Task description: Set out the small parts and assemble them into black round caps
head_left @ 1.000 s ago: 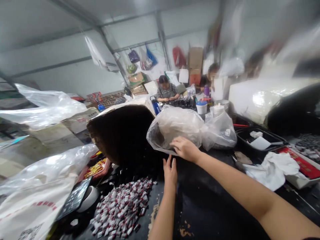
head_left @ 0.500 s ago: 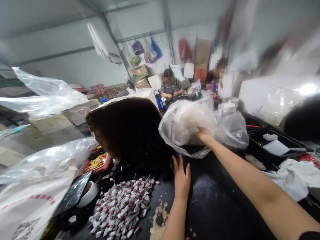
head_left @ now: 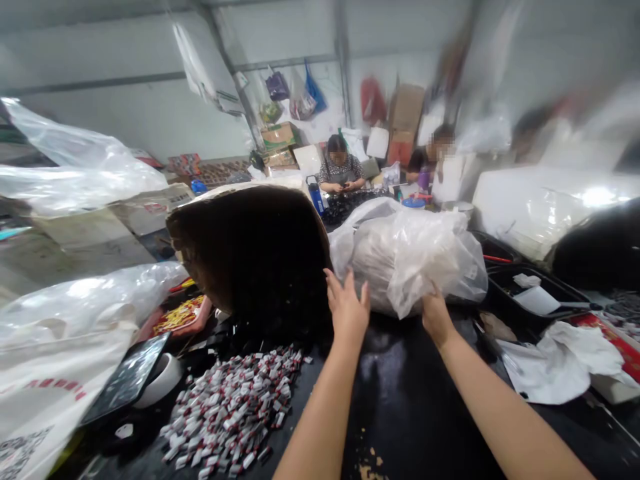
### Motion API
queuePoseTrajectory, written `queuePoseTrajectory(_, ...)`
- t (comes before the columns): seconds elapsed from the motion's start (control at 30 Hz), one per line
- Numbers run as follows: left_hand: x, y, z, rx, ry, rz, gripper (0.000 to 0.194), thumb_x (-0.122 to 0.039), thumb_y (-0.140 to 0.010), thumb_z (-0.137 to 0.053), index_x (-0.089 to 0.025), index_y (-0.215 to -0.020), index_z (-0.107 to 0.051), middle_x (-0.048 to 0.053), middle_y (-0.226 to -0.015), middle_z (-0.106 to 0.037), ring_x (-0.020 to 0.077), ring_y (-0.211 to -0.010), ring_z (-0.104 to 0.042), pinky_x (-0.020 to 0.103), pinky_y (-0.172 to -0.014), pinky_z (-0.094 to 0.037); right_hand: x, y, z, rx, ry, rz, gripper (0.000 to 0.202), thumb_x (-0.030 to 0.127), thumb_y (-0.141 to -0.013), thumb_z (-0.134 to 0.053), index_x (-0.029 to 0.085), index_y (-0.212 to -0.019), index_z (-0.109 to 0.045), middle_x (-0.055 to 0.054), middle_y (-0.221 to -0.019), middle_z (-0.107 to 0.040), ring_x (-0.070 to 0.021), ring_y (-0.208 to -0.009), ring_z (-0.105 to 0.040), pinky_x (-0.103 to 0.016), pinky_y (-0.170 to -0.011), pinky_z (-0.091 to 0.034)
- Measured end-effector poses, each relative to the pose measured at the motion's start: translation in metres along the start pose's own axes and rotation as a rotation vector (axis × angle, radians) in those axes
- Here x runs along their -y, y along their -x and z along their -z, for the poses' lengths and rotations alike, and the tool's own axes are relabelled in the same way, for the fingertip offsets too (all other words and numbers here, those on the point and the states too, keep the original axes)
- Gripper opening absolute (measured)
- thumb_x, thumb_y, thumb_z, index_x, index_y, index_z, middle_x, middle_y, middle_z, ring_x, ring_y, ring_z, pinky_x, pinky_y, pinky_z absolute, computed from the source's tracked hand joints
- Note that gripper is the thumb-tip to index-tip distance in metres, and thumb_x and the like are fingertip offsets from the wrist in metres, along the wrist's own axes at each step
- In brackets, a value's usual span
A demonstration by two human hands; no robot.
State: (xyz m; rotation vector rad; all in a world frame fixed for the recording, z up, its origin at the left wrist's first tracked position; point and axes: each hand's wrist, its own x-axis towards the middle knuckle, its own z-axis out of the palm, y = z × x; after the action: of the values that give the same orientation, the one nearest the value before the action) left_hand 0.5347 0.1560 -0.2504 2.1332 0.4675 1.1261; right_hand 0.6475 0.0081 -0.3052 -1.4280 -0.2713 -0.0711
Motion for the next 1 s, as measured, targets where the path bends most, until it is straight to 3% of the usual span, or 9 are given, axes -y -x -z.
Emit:
queuePoseTrajectory(0.07, 0.006, -0.024, 0.005, -0.017, 0.034, 0.021, 0.053, -0.033, -0.090, -0.059, -0.010, -0.138, -0.053, 0.023, -0.153, -0.038, 0.0378, -0.142, -0.035, 0.054, -0.115, -0.032, -0.013, 0.021, 0.014, -0.025, 0.088, -0.024, 0.054, 0.033, -0.068, -0.054, 0.017, -0.119, -0.056, -0.010, -0.110, -0.070, -0.0259, -0.102, -0.067, -0.041, -0.091, -0.053)
queuePoseTrajectory(0.17, 0.013, -0.035, 0.020, -0.100, 0.081, 0.009, 0.048, -0.032, -0.094, -0.051, -0.011, -0.137, -0.053, 0.018, -0.150, -0.045, 0.0275, -0.142, -0.039, 0.041, -0.119, -0.029, -0.024, 0.046, 0.039, 0.012, 0.256, -0.061, 0.044, 0.030, -0.060, -0.060, 0.019, -0.102, -0.065, -0.009, -0.101, -0.072, -0.0325, -0.102, -0.067, -0.048, -0.094, -0.051)
queuePoseTrajectory(0.33, 0.011, -0.015, 0.041, -0.267, 0.131, 0.057, 0.047, -0.039, -0.097, -0.046, -0.014, -0.134, -0.057, 0.016, -0.149, -0.045, 0.0258, -0.140, -0.041, 0.038, -0.119, -0.030, -0.025, 0.073, 0.071, 0.174, 0.469, -0.032, 0.039, 0.022, -0.060, -0.063, 0.024, -0.097, -0.072, -0.008, -0.108, -0.072, -0.0338, -0.113, -0.063, -0.050, -0.105, -0.045)
queuePoseTrajectory(0.5, 0.004, -0.007, 0.041, -0.209, 0.144, 0.020, 0.045, -0.035, -0.094, -0.052, -0.017, -0.135, -0.057, 0.013, -0.149, -0.045, 0.0248, -0.138, -0.043, 0.036, -0.117, -0.034, -0.015, 0.072, 0.080, 0.313, 0.572, -0.010, 0.045, 0.020, -0.063, -0.062, 0.017, -0.108, -0.071, -0.013, -0.114, -0.070, -0.0338, -0.115, -0.062, -0.050, -0.106, -0.045)
queuePoseTrajectory(0.6, 0.006, -0.010, 0.041, -0.163, 0.133, 0.010, 0.049, -0.031, -0.091, -0.056, -0.017, -0.138, -0.054, 0.015, -0.146, -0.046, 0.0258, -0.132, -0.048, 0.038, -0.112, -0.040, 0.021, 0.071, 0.092, 0.349, 0.604, 0.034, 0.050, 0.028, -0.064, -0.067, 0.019, -0.112, -0.070, -0.012, -0.119, -0.069, -0.0348, -0.115, -0.063, -0.052, -0.105, -0.046)
queuePoseTrajectory(0.73, 0.008, -0.011, 0.039, -0.135, 0.140, 0.018, 0.051, -0.022, -0.088, -0.054, -0.017, -0.138, -0.053, 0.015, -0.133, -0.055, 0.0247, -0.121, -0.056, 0.039, -0.107, -0.044, 0.117, 0.077, 0.102, 0.216, 0.619, 0.262, 0.034, 0.045, -0.075, -0.068, 0.033, -0.107, -0.071, -0.005, -0.123, -0.067, -0.0319, -0.118, -0.060, -0.049, -0.108, -0.044)
queuePoseTrajectory(0.8, 0.006, -0.008, 0.034, -0.116, 0.169, 0.013, 0.050, -0.017, -0.086, -0.051, -0.020, -0.136, -0.055, 0.012, -0.130, -0.059, 0.0228, -0.122, -0.055, 0.037, -0.109, -0.042, 0.168, 0.072, 0.086, 0.130, 0.406, 0.555, 0.017, 0.037, -0.090, -0.055, 0.031, -0.093, -0.071, -0.002, -0.102, -0.071, -0.0234, -0.102, -0.066, -0.042, -0.101, -0.050)
queuePoseTrajectory(0.87, 0.004, -0.002, 0.027, -0.102, 0.212, 0.007, 0.050, -0.015, -0.086, -0.049, -0.020, -0.135, -0.056, 0.011, -0.131, -0.058, 0.0217, -0.125, -0.054, 0.035, -0.110, -0.041, 0.203, 0.053, 0.051, 0.292, 0.296, 0.747, 0.027, 0.032, -0.096, -0.046, 0.026, -0.085, -0.070, 0.001, -0.087, -0.071, -0.0174, -0.089, -0.068, -0.037, -0.096, -0.052)
queuePoseTrajectory(1.0, 0.008, 0.012, 0.016, -0.142, 0.295, 0.022, 0.049, -0.016, -0.088, -0.048, -0.019, -0.137, -0.055, 0.011, -0.136, -0.056, 0.0230, -0.130, -0.050, 0.038, -0.115, -0.035, 0.198, -0.024, -0.049, 0.711, 0.928, 0.746, 0.024, 0.036, -0.091, -0.057, 0.017, -0.095, -0.071, -0.004, -0.100, -0.072, -0.0177, -0.096, -0.065, -0.031, -0.092, -0.049)
